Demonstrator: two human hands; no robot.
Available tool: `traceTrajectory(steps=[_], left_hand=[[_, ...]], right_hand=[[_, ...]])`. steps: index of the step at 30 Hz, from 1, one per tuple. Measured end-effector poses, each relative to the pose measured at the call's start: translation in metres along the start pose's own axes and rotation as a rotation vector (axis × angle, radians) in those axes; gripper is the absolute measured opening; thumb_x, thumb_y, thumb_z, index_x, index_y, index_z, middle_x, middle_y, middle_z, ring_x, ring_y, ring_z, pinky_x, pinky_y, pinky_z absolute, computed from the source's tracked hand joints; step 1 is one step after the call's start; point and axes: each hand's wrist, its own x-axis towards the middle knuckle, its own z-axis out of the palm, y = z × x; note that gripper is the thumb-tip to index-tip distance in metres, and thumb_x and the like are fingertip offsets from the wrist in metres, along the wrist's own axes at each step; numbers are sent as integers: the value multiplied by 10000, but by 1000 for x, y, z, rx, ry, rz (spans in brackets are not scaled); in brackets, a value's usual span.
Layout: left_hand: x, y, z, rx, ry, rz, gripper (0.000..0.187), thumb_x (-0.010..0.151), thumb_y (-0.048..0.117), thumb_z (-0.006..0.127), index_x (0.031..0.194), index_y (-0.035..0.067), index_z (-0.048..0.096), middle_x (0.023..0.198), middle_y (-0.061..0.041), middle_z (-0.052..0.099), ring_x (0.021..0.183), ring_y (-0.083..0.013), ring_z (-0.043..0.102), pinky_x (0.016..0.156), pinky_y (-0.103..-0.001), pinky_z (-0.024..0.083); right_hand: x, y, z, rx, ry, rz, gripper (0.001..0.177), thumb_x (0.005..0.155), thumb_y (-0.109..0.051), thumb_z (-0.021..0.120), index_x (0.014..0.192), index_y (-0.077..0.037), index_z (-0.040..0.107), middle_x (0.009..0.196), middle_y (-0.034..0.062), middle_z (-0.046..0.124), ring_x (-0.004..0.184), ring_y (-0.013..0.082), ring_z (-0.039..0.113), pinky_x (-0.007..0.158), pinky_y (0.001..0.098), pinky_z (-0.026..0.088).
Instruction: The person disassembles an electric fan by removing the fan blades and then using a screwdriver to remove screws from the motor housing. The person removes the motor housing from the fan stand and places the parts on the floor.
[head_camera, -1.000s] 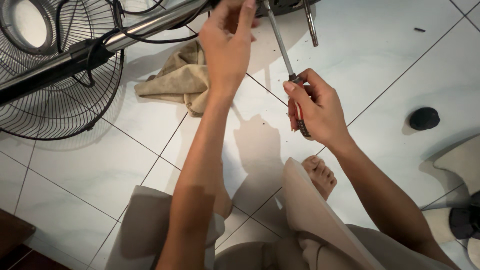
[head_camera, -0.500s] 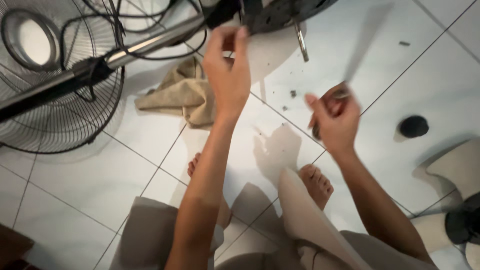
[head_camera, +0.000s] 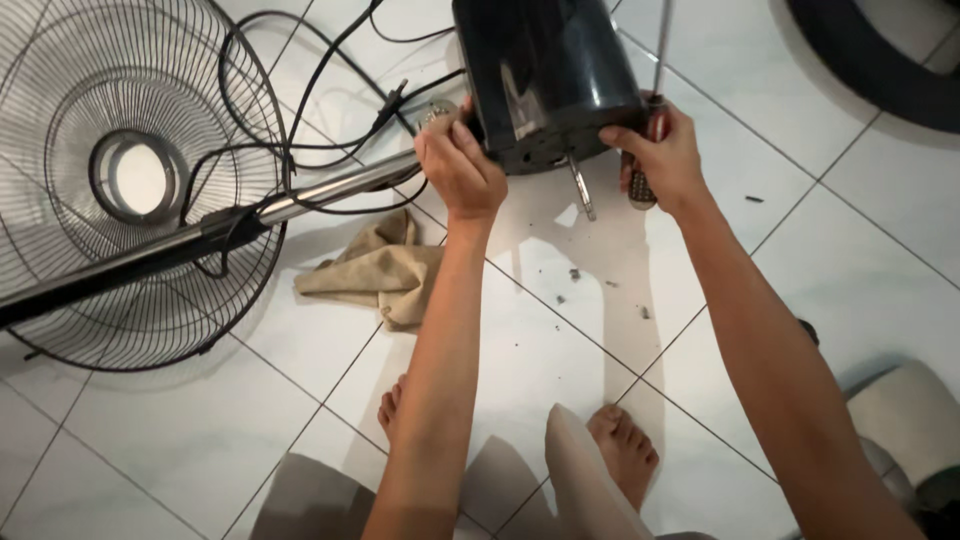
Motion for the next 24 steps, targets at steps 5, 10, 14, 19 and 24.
traceTrajectory(steps=[5,10,14,19,24], left_hand=[[24,6,-1,-173,30,-45,89,1113,82,387,1115,27,458,815,-109,532,733,-278,532,669,-366,433],[54,20,-13,-236,-20,-168,135,1090,74,396,1183,-23,402,722,-154,548,586,-296,525,563,-404,374],[65,18,-16,-20,-117,-261,238,1018,35,489,791,-9,434,636,-166,502,493,-283,468,538,-408,355],[68,14,-14,-72,-46,-188,224,940,23,495,726,-17,438,608,-151,485,544,-296,475,569,-427,367],[72,22,-24,-64,-100,-302,189,1002,74,497,834,-6,461,606,-134,510,526,-277,485,565,-423,370]], right_hand=[[-13,-14,1,-110,44,-97,317,956,-172,855,958,-14,579,694,39,612,492,156,588,461,313,503],[-34,-66,9,-213,173,-40,609,992,-285,899,840,19,393,650,20,460,468,161,543,413,329,460],[-48,-113,10,-424,20,-187,336,1100,-262,764,1082,39,615,838,31,633,563,146,610,486,283,506],[-55,-140,30,-671,89,-89,339,1128,-298,758,1021,13,672,781,84,643,536,168,607,460,300,479],[-56,-134,36,-611,124,-131,347,1138,-319,771,1075,9,679,864,61,671,575,161,614,504,294,505]])
